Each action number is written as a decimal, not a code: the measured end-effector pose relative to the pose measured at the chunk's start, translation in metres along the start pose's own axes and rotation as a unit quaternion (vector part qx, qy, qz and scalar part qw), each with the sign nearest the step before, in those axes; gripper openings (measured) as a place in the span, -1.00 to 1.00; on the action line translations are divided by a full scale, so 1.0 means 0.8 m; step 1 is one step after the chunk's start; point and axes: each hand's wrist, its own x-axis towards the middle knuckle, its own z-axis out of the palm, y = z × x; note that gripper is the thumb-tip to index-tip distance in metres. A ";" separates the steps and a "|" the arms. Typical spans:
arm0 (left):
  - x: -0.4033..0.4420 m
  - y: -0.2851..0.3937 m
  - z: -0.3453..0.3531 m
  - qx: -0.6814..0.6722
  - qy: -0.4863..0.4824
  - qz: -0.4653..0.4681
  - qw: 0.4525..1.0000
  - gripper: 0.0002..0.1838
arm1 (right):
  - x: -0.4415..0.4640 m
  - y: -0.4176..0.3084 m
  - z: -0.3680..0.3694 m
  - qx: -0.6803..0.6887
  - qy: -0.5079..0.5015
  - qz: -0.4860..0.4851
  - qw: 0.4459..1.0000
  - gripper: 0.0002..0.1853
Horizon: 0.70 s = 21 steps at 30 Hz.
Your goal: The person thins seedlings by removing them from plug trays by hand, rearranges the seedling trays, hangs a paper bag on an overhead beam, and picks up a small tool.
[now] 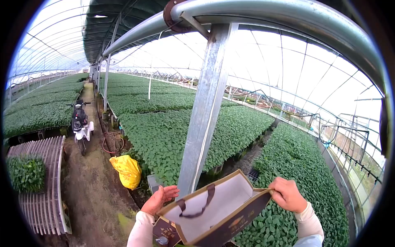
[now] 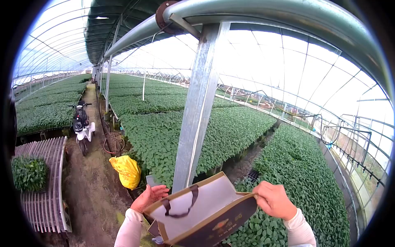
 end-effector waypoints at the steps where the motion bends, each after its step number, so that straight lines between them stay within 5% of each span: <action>1: -0.004 0.024 0.005 0.046 -0.033 -0.001 0.998 -0.11 | 0.004 -0.006 0.005 0.015 0.010 -0.024 1.000 -0.87; 3: -0.012 0.042 -0.007 0.036 -0.098 -0.001 0.995 -0.04 | 0.012 -0.021 0.011 0.005 -0.002 -0.017 1.000 -0.87; 5: -0.027 0.069 -0.016 0.095 -0.267 -0.011 0.959 -0.06 | 0.017 -0.035 0.022 0.013 0.008 -0.008 1.000 -0.87; 6: -0.035 0.084 -0.020 0.090 -0.302 -0.033 0.948 -0.26 | 0.023 -0.045 0.024 0.015 0.015 0.000 1.000 -0.87; 11: -0.062 0.151 -0.012 0.267 -0.294 -0.161 0.904 -0.36 | 0.069 -0.107 0.038 -0.004 0.011 -0.008 1.000 -0.87; 16: -0.063 0.196 -0.045 0.552 -0.162 0.045 0.817 -0.68 | 0.123 -0.157 0.046 -0.099 0.063 -0.080 0.990 -0.79; 18: -0.051 0.215 -0.065 0.589 -0.106 0.087 0.796 -0.61 | 0.143 -0.170 0.051 -0.138 0.091 -0.090 0.982 -0.78; 21: -0.042 0.270 -0.054 0.673 0.008 0.261 0.692 -0.44 | 0.167 -0.191 0.060 -0.172 0.133 -0.101 0.971 -0.77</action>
